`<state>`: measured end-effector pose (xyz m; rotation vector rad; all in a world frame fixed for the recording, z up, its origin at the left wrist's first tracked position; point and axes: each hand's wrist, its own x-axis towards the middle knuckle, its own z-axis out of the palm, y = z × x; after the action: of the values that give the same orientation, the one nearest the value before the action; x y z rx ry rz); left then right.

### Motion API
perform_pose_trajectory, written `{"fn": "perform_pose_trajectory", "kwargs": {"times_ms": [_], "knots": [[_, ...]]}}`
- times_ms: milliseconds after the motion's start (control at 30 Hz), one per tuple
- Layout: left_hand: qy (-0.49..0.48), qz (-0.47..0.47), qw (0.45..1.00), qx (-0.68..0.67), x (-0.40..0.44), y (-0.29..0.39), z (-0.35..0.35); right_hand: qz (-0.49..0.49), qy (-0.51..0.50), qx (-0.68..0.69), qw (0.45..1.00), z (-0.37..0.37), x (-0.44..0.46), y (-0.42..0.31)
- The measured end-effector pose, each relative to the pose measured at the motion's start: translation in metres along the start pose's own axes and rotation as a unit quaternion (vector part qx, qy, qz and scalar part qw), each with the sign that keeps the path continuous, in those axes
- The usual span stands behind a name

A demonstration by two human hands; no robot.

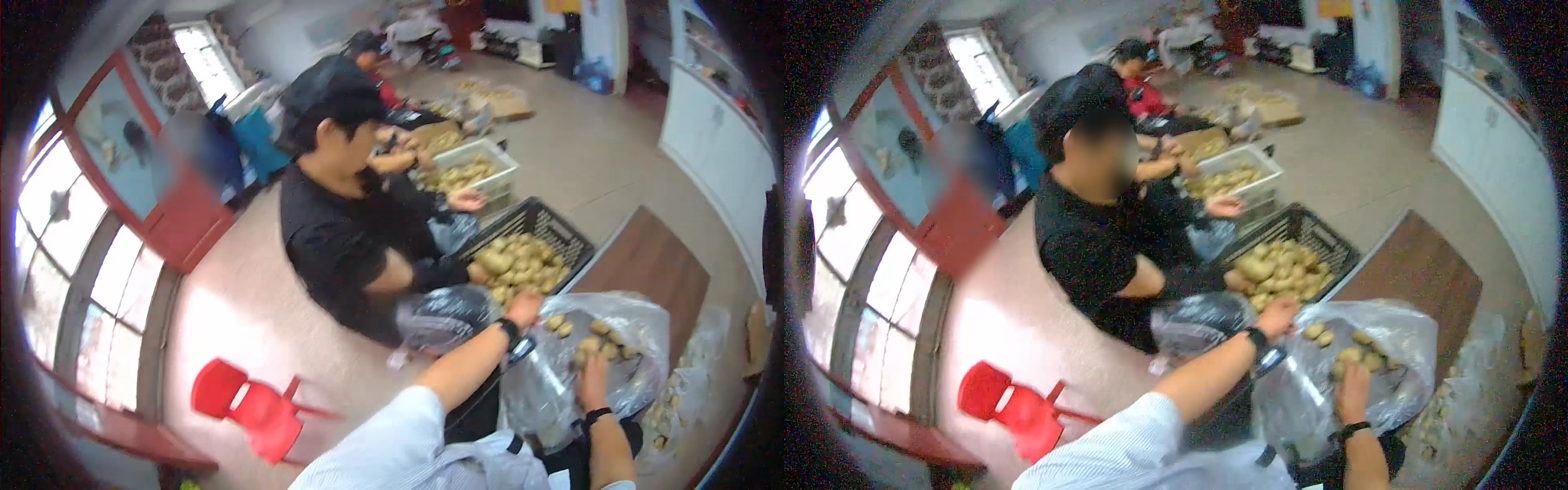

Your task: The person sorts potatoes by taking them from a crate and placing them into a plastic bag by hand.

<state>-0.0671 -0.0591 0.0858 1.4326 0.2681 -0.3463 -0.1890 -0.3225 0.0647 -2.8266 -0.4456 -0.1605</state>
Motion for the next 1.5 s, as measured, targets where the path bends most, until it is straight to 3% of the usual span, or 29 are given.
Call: {"fn": "perform_pose_trajectory", "kwargs": {"times_ms": [67, 267, 333, 400, 433, 500, 533, 567, 633, 667, 733, 800, 867, 933, 967, 1033, 1167, 1267, 1333, 1367, 1400, 1433, 1467, 1500], "knots": [[-0.005, -0.033, 0.998, -0.045, -0.023, 0.025, 0.010, 0.079, 0.025, 0.130, 0.988, -0.049, 0.009, -0.035], [-0.115, -0.067, 0.991, -0.006, -0.030, 0.035, 0.014, 0.109, 0.062, 0.315, 0.941, -0.026, 0.045, -0.040], [-0.132, -0.080, 0.988, 0.022, -0.032, 0.038, 0.015, 0.097, 0.068, 0.287, 0.951, -0.023, 0.054, -0.051], [-0.242, -0.100, 0.964, 0.050, -0.035, 0.040, 0.017, 0.217, -0.049, 0.567, 0.793, -0.020, 0.063, -0.063], [-0.293, -0.126, 0.945, 0.075, -0.039, 0.048, 0.015, 0.141, 0.017, 0.552, 0.822, -0.015, 0.064, -0.069], [-0.346, -0.082, 0.932, 0.072, -0.049, 0.050, 0.015, 0.176, -0.055, 0.618, 0.764, -0.050, 0.072, -0.091], [-0.356, -0.072, 0.928, 0.086, -0.043, 0.051, 0.011, 0.194, -0.039, 0.576, 0.793, -0.052, 0.074, -0.093], [-0.360, -0.082, 0.926, 0.078, -0.041, 0.050, 0.013, 0.164, -0.009, 0.635, 0.755, -0.037, 0.069, -0.082], [-0.322, -0.048, 0.936, 0.136, -0.030, 0.045, 0.015, 0.150, 0.017, 0.641, 0.753, -0.027, 0.062, -0.071], [-0.308, -0.116, 0.942, 0.062, -0.023, 0.044, 0.015, 0.169, 0.027, 0.635, 0.753, -0.017, 0.054, -0.059], [-0.254, -0.141, 0.957, -0.010, -0.014, 0.034, 0.014, 0.145, 0.025, 0.512, 0.846, -0.012, 0.054, -0.046], [-0.216, -0.127, 0.967, -0.052, -0.012, 0.029, 0.006, 0.138, 0.028, 0.482, 0.865, -0.020, 0.040, -0.044], [-0.204, -0.117, 0.968, -0.083, 0.000, 0.022, -0.004, 0.098, 0.115, 0.290, 0.945, -0.009, 0.026, -0.020], [-0.194, -0.102, 0.969, -0.113, 0.014, 0.012, -0.013, 0.076, 0.147, 0.110, 0.980, -0.022, 0.014, -0.006], [-0.176, -0.018, 0.984, -0.031, 0.021, 0.005, -0.017, 0.072, 0.157, 0.111, 0.979, -0.029, 0.010, -0.002], [-0.124, -0.064, 0.983, -0.120, 0.035, -0.008, -0.024, 0.169, 0.107, 0.027, 0.979, -0.037, 0.004, 0.001], [-0.115, -0.059, 0.973, -0.191, 0.056, -0.029, -0.035, 0.169, 0.102, -0.006, 0.980, -0.024, -0.004, 0.010], [-0.107, -0.001, 0.993, -0.041, 0.054, -0.026, -0.034, 0.187, 0.074, -0.037, 0.979, -0.018, -0.007, 0.006], [-0.078, -0.077, 0.962, -0.248, 0.042, -0.012, -0.029, 0.204, 0.066, -0.022, 0.977, -0.013, -0.009, 0.005], [-0.082, -0.080, 0.963, -0.244, 0.035, -0.005, -0.031, 0.216, 0.056, -0.009, 0.975, -0.008, -0.010, 0.007], [-0.070, 0.066, 0.985, 0.141, 0.027, 0.002, -0.035, 0.221, 0.058, -0.008, 0.974, -0.004, -0.012, 0.008], [-0.073, 0.138, 0.931, 0.330, 0.021, 0.009, -0.033, 0.215, 0.053, -0.023, 0.975, 0.004, -0.014, 0.012], [-0.049, 0.211, 0.838, 0.501, 0.014, 0.016, -0.032, 0.207, 0.050, -0.039, 0.976, 0.005, -0.014, 0.014], [0.005, 0.206, 0.810, 0.549, 0.007, 0.022, -0.029, 0.209, 0.053, -0.040, 0.976, 0.007, -0.014, 0.015]]}}
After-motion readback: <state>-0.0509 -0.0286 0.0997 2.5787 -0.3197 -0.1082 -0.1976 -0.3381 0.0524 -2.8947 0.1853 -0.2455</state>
